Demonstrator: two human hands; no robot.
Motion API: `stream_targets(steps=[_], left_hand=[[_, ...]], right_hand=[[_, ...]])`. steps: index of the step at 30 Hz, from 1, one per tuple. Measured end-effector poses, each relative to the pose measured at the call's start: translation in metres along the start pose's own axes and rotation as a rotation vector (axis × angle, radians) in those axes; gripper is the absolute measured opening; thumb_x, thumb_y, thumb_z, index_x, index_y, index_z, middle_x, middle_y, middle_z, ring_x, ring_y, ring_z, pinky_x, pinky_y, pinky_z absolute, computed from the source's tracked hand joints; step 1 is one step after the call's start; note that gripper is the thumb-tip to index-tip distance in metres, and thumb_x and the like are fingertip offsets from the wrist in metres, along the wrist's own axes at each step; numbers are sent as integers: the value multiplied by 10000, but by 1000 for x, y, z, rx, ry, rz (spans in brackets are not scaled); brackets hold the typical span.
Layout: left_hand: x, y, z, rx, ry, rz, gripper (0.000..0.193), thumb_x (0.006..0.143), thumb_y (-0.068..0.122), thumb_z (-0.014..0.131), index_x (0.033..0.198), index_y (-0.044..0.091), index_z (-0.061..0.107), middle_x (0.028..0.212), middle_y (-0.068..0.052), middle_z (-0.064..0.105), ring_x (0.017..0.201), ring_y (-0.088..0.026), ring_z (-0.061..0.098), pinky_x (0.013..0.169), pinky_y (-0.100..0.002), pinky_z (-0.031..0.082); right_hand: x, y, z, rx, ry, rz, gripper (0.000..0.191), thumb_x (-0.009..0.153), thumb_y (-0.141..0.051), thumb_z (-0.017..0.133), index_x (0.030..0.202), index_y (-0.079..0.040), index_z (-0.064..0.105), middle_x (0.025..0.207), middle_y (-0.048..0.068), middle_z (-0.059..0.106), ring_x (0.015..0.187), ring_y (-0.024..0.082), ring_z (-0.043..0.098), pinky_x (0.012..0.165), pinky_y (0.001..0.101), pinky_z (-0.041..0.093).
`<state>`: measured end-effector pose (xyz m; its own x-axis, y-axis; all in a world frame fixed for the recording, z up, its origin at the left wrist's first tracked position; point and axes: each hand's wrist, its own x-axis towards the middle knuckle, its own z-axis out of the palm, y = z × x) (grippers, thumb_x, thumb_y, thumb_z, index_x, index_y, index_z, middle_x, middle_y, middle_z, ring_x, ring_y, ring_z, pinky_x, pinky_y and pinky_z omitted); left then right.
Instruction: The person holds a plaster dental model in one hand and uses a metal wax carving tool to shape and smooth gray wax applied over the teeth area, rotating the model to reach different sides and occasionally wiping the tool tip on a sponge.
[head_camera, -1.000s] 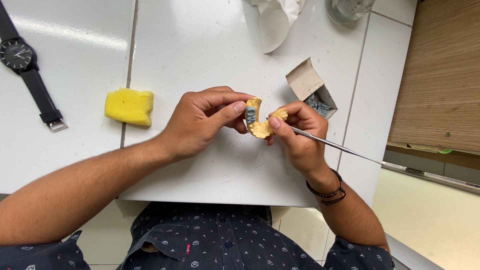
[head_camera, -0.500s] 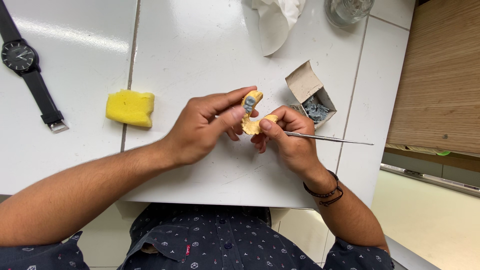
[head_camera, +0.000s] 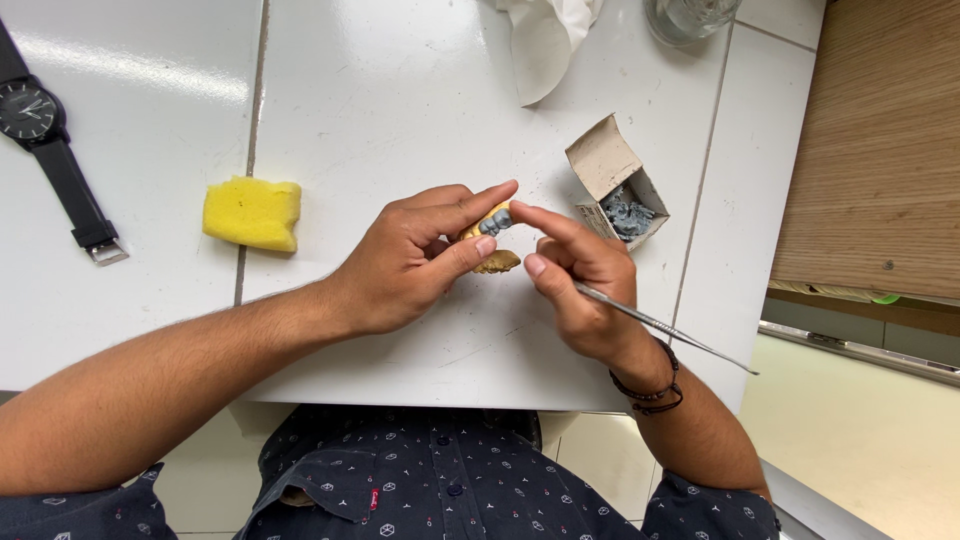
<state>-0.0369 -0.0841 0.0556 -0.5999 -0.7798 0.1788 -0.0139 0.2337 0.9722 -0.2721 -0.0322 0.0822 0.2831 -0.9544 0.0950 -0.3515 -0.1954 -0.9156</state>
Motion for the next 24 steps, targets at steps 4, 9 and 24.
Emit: stream_targets(steps=[4,9,24], left_hand=[[1,3,-2,-108,-7,-104,479,1057,181,572,1533,146,521,920,11,553,676,-35,545,583,-205,518],[2,6,-4,-155,25,-68,472,1066,165,571,1534,142,516,970,-6,558,749,-41,562,622,-200,587],[3,3,-6,-308,11,-96,474,1087,196,554,1550,105,507,998,-18,553,778,-53,576,679,-225,606]], right_hand=[[2,-7,5,-28,-50,0,522,1033,-45,611,1536,13,483,593,-41,448,557,42,401,537,248,319],[-2,-13,10,-31,-92,4,619,1024,-48,597,1591,33,363,571,-42,434,537,36,400,555,257,337],[-6,-5,9,118,-35,31,463,1064,-77,591,1502,36,493,609,-48,497,550,29,420,531,237,331]])
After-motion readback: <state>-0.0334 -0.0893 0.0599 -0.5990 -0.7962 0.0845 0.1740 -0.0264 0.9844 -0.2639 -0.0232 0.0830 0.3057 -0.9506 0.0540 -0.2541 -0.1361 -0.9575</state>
